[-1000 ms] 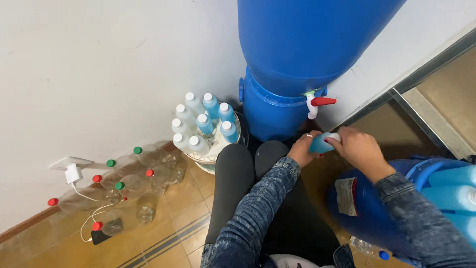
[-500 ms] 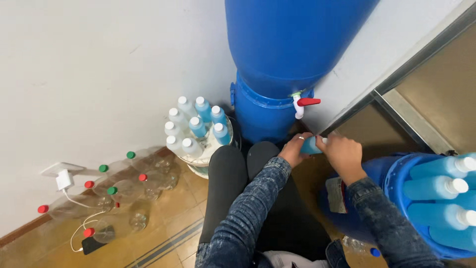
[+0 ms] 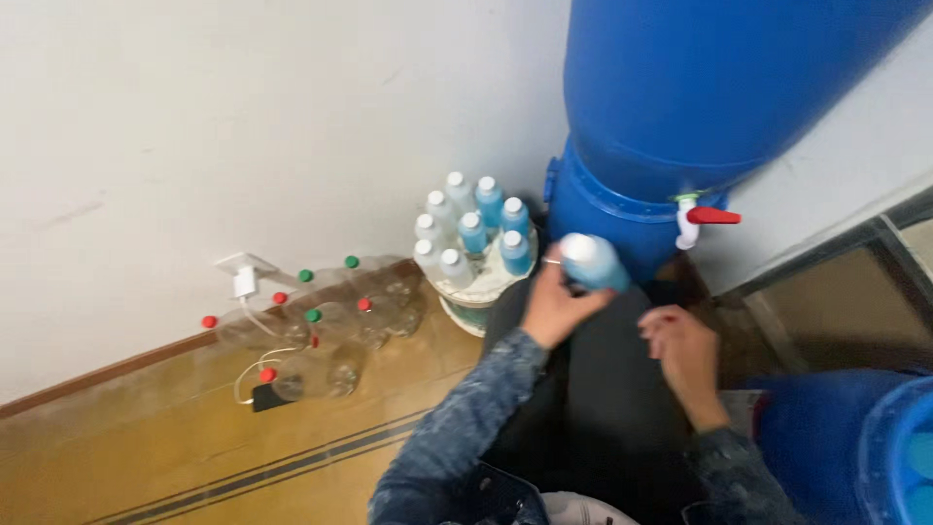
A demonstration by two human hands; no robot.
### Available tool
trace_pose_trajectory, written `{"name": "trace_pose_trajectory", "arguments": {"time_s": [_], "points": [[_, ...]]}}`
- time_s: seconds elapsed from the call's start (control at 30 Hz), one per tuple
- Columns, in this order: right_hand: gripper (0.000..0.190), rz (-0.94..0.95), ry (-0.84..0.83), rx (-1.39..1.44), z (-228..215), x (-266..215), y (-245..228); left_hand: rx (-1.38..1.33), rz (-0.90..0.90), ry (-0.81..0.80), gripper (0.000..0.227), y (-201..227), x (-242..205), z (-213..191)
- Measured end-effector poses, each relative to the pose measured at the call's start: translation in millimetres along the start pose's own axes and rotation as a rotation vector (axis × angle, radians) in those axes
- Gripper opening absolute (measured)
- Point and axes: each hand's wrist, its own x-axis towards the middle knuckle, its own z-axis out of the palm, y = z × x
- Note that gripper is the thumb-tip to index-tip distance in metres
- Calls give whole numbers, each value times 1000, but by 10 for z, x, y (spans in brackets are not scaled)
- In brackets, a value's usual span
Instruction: The person fills small plastic bottles with a blue liquid from a large blue barrel using a spigot. After filling each bottle, they screw on a white cap and place the bottle into a white bucket. The person repeats this process for multiple bottles.
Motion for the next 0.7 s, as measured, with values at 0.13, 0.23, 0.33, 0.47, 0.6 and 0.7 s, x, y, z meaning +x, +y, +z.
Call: {"name": "trace_pose_trajectory", "arguments": {"time_s": [0.13, 0.23, 0.33, 0.47, 0.6, 0.7], "points": [[40, 43, -137, 7, 536, 170, -386, 80, 6, 127, 114, 368, -137, -915], [44, 57, -181, 30, 820, 350, -485, 151, -13, 239, 124, 329, -295, -1459], [48, 123, -163, 100, 972, 430, -380, 172, -51, 270, 105, 195, -500, -1660], [52, 47, -131, 18, 968, 399, -263, 114, -99, 402, 107, -481, -655, -1792], [50, 17, -102, 18, 889, 354, -279, 194, -166, 494, 106, -1095, -618, -1691], [58, 52, -67, 54, 860, 336, -211, 296, -205, 512, 102, -1270, -479, -1647]]}}
